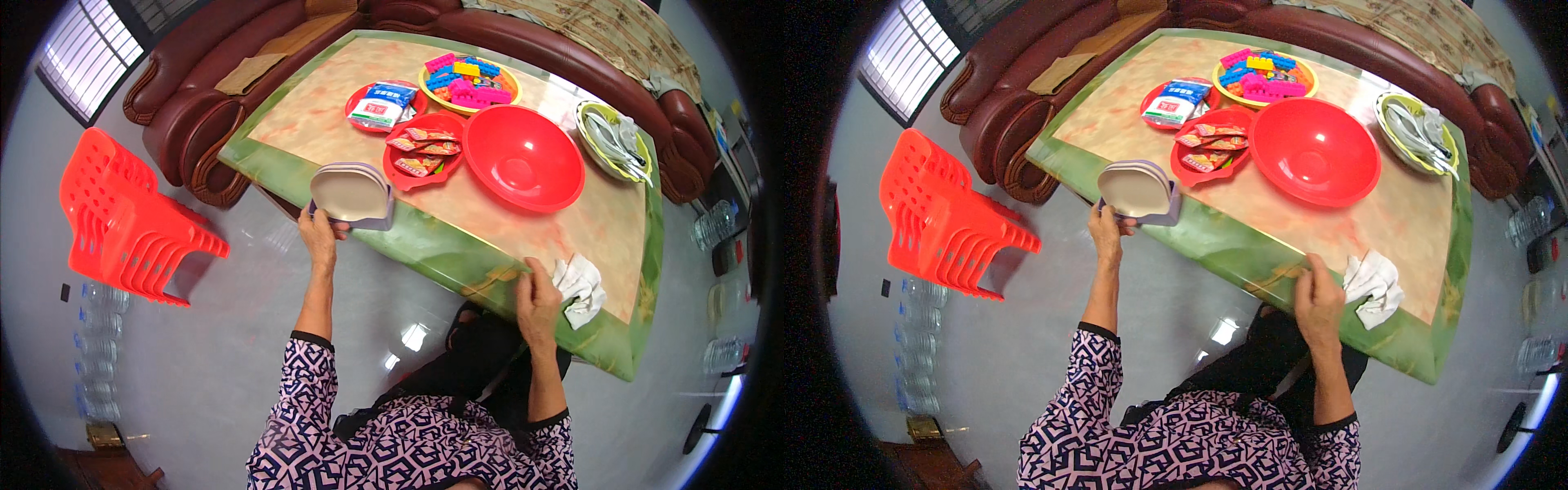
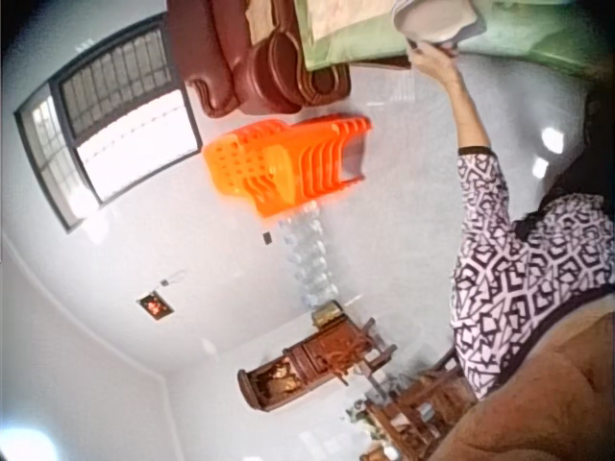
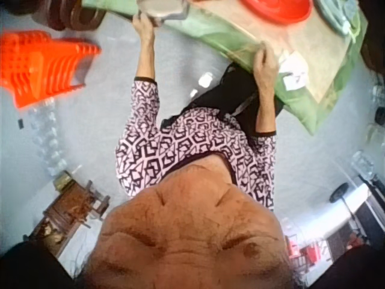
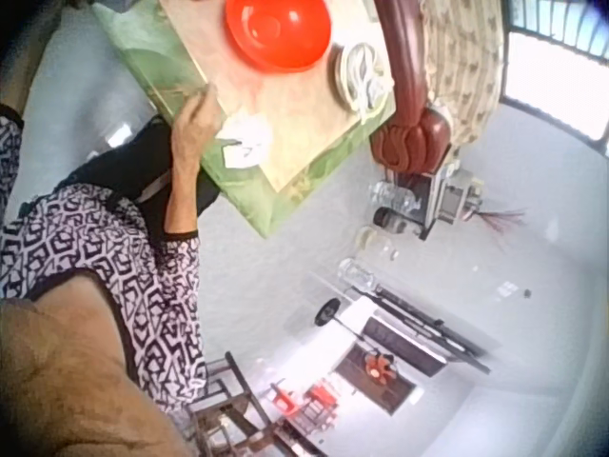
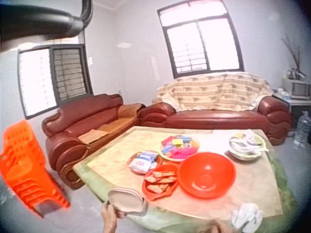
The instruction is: The person dries a purple plastic container and a beige bowl with a white cloth, placing them on the table. They then dry multiple white spoons one by one from a yellow basket and place them into a red bowl.
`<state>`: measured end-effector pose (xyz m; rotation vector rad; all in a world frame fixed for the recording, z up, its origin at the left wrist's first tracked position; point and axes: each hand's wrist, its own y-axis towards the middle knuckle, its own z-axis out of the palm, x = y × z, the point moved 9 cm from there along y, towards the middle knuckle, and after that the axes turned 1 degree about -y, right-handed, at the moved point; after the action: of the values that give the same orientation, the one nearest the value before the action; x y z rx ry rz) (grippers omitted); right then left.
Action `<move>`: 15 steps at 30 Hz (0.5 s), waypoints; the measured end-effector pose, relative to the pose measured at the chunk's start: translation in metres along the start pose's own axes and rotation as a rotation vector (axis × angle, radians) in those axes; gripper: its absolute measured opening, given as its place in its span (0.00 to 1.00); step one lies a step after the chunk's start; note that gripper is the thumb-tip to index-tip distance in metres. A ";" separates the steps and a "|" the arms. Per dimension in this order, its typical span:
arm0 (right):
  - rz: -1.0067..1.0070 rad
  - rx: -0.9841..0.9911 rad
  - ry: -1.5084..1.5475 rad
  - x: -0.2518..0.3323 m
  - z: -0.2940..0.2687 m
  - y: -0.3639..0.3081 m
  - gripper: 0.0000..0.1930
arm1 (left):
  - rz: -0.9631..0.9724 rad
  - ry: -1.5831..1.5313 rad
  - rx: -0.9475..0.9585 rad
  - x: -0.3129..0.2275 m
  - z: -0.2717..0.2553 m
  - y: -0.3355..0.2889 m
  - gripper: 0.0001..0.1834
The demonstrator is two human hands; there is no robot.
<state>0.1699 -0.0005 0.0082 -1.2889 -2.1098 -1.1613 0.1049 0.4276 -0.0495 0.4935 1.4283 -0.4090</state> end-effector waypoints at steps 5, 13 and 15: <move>-0.079 -0.131 -0.449 -0.016 -0.053 -0.002 0.19 | -0.009 0.042 -0.058 0.007 -0.006 0.021 0.17; -0.117 -0.009 -0.619 -0.061 -0.069 -0.023 0.20 | -0.075 -0.130 -0.076 0.005 0.001 0.023 0.23; -0.096 -0.028 -0.594 -0.072 -0.074 -0.025 0.19 | -0.055 -0.077 -0.125 -0.001 0.003 0.011 0.26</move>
<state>0.1774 -0.1049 -0.0107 -1.7232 -2.5947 -0.9191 0.1131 0.4348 -0.0475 0.3345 1.3863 -0.3759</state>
